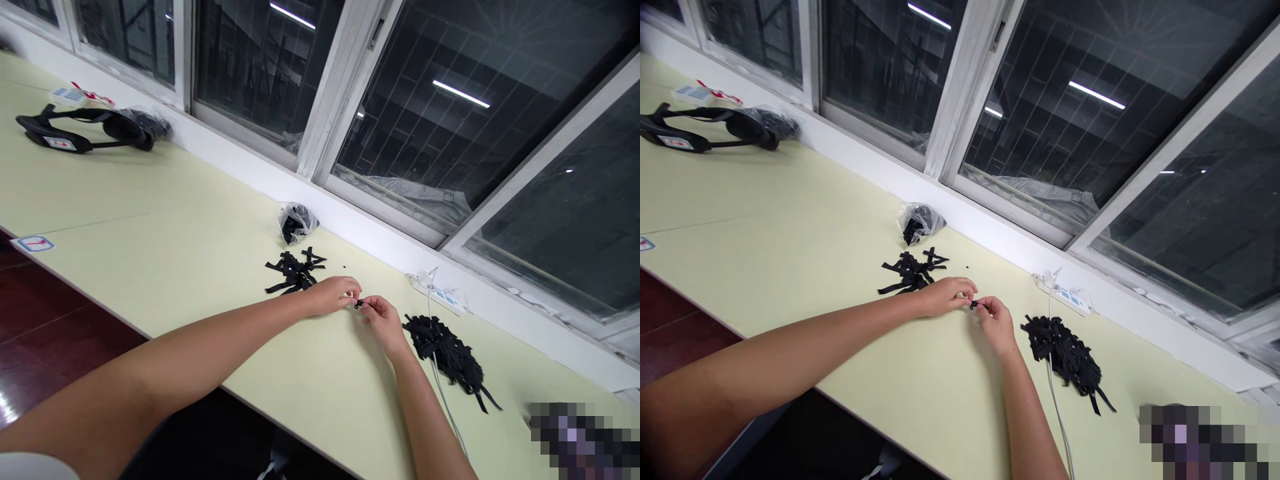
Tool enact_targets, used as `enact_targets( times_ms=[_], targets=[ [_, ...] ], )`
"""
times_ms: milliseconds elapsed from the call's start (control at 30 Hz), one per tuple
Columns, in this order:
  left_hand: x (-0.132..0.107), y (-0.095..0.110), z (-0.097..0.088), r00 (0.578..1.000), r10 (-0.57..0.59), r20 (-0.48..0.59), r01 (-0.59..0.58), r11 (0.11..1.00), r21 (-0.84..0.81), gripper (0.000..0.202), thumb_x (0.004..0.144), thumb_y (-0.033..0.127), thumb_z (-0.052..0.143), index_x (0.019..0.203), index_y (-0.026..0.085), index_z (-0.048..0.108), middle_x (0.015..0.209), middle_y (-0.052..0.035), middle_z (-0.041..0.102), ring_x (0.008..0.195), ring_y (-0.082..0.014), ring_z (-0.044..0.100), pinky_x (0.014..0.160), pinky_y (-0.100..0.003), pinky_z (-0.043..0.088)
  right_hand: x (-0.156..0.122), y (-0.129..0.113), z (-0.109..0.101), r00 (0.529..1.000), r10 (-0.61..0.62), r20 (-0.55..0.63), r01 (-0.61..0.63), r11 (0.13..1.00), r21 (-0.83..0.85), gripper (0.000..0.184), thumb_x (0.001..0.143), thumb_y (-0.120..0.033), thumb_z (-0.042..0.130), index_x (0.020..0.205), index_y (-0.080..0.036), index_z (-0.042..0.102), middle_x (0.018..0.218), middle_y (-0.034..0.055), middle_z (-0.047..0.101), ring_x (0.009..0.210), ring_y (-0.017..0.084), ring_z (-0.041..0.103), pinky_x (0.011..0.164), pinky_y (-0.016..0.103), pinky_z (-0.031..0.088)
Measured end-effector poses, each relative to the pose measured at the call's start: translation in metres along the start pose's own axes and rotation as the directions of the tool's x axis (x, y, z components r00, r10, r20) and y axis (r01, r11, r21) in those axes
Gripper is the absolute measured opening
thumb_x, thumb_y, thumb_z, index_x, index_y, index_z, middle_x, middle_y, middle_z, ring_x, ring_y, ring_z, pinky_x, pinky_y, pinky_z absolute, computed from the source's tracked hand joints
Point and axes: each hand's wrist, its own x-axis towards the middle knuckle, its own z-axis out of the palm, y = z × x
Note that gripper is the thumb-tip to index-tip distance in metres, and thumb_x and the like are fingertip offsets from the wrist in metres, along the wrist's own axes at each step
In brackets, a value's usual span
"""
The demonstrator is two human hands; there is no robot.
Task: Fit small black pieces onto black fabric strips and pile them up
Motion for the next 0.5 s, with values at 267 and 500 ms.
enact_targets(
  times_ms=[267,500],
  targets=[
    [-0.002,0.011,-0.001,0.997,-0.082,-0.007,0.083,0.993,0.084,0.013,0.094,0.025,0.052,0.095,0.019,0.063,0.091,-0.0036,0.062,0.086,-0.0175,0.057,0.076,-0.027,0.04,-0.002,-0.006,0.008,0.996,0.079,0.036,-0.082,0.99,0.115,0.04,0.066,-0.05,0.076,0.088,-0.019,0.064,0.087,0.0062,0.069,0.081,0.02,0.061,0.063,0.028,0.047],
    [-0.003,0.012,-0.002,0.994,-0.11,-0.021,0.111,0.993,0.034,0.013,0.093,0.025,0.051,0.095,0.019,0.062,0.091,-0.0037,0.062,0.086,-0.0176,0.056,0.074,-0.026,0.04,-0.003,-0.001,0.012,0.999,0.037,0.034,-0.038,0.999,0.037,0.04,0.067,-0.051,0.075,0.087,-0.018,0.062,0.077,0.0029,0.066,0.065,0.015,0.054,0.059,0.028,0.042]
  ],
)
